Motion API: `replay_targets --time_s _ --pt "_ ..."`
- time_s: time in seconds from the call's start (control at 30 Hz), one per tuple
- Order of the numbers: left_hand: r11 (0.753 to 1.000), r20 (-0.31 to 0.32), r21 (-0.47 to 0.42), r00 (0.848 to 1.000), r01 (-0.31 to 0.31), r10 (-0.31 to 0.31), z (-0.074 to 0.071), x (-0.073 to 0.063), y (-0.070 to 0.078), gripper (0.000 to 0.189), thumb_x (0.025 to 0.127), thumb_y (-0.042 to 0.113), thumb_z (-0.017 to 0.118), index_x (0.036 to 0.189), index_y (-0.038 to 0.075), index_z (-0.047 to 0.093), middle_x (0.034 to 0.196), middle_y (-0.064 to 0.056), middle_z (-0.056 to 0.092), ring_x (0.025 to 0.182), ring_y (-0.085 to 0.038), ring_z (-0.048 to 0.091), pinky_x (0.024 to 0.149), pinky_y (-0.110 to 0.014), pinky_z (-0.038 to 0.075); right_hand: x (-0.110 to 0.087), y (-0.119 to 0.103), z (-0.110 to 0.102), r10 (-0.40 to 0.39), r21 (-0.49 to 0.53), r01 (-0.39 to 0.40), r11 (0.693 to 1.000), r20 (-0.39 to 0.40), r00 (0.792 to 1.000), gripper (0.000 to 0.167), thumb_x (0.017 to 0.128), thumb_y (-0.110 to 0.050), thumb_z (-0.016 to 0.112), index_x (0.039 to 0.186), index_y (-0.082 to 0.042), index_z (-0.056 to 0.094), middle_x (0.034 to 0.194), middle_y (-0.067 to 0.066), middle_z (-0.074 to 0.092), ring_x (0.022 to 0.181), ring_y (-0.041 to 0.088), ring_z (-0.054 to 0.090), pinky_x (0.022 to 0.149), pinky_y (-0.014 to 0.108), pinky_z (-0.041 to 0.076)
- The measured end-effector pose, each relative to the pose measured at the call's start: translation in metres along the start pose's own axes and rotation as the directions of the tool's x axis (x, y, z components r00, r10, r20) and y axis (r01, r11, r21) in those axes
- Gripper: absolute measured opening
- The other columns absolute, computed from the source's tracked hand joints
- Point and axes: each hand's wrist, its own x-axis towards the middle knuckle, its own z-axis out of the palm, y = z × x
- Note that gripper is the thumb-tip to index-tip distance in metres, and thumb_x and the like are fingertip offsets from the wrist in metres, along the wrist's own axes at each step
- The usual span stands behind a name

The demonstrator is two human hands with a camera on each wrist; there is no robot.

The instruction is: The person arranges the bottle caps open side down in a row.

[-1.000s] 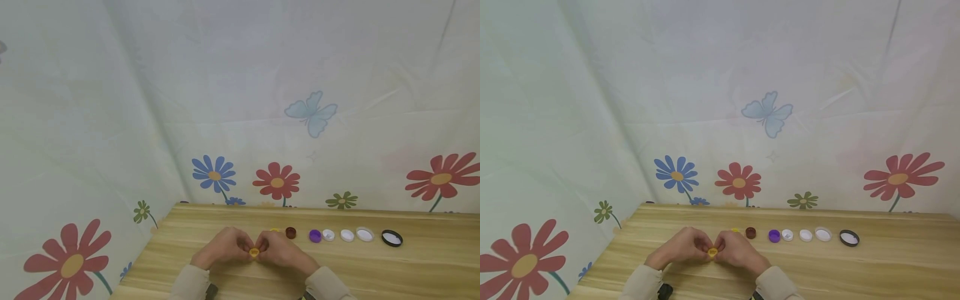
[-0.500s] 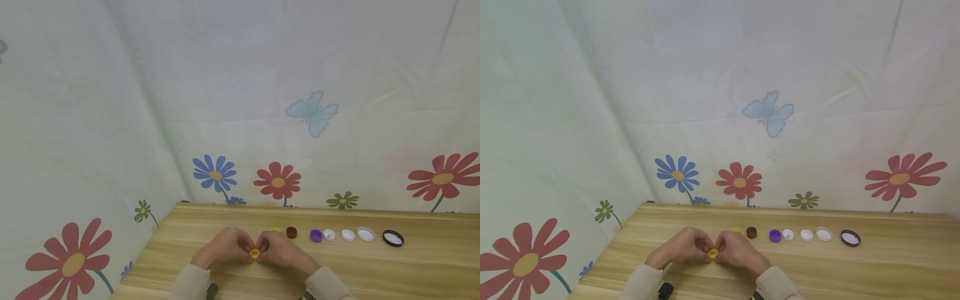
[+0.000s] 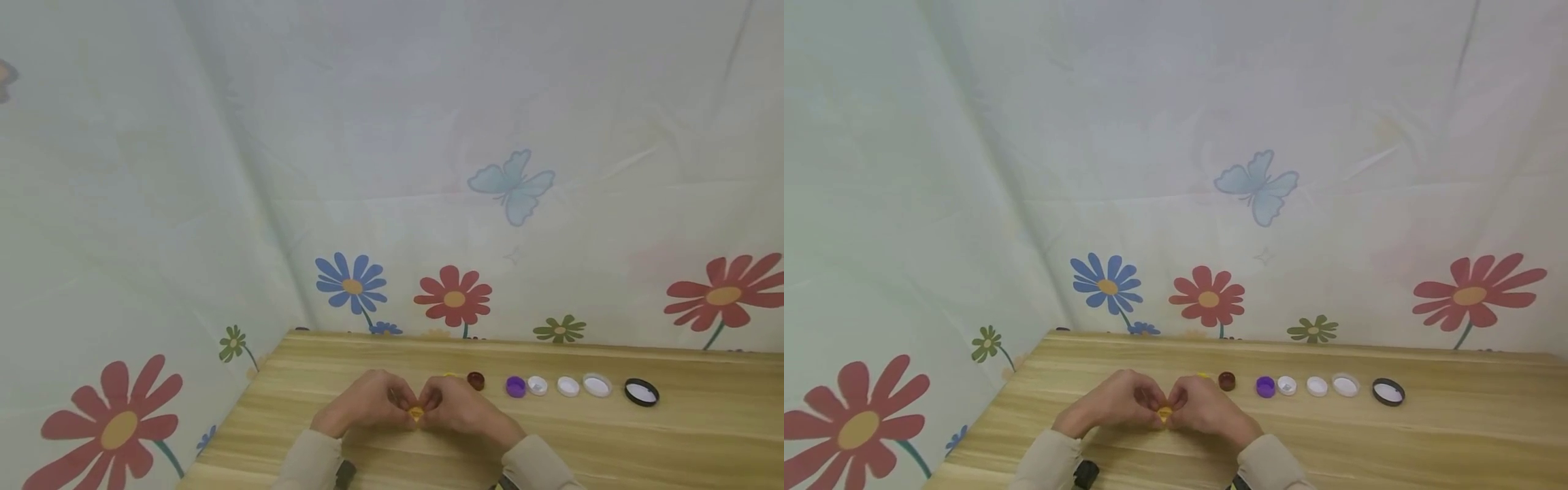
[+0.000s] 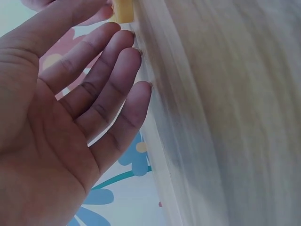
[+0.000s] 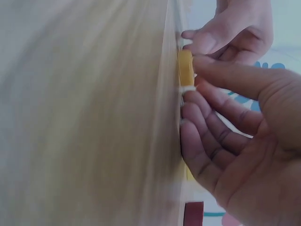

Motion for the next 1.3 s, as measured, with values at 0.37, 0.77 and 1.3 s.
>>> replay_targets --time_s 0.37,0.77,1.3 --pt "0.999 -0.036 0.003 0.998 -0.046 0.046 0.001 0.009 0.005 0.026 0.083 0.022 0.092 0.104 0.012 0.081 0.092 0.008 0.075 0.085 -0.007 0.069 0.081 -0.029 0.057 0.000 0.007 -0.011 -0.011 0.070 0.013 0.997 -0.041 0.999 0.020 0.087 -0.006 0.085 0.102 -0.003 0.072 0.092 0.001 0.070 0.085 0.018 0.064 0.070 0.029 0.056" --pt "0.987 -0.162 0.152 0.986 0.048 -0.023 0.007 0.034 0.029 0.032 0.081 0.024 0.091 0.105 0.007 0.079 0.092 0.001 0.074 0.083 -0.013 0.065 0.080 -0.038 0.055 0.003 0.013 -0.036 -0.139 -0.258 0.071 0.963 -0.252 0.958 0.021 0.086 -0.001 0.086 0.100 -0.005 0.071 0.096 0.003 0.069 0.091 0.026 0.066 0.082 0.040 0.058" --pt "0.995 -0.205 0.084 0.978 0.059 -0.041 0.025 0.054 0.024 0.036 0.085 0.015 0.090 0.116 0.004 0.077 0.101 -0.004 0.076 0.091 -0.018 0.069 0.083 -0.037 0.058 0.006 0.027 -0.045 -0.082 -0.293 0.014 0.956 -0.221 0.972 0.022 0.086 0.002 0.085 0.104 -0.002 0.072 0.103 0.008 0.070 0.102 0.034 0.070 0.089 0.048 0.059"
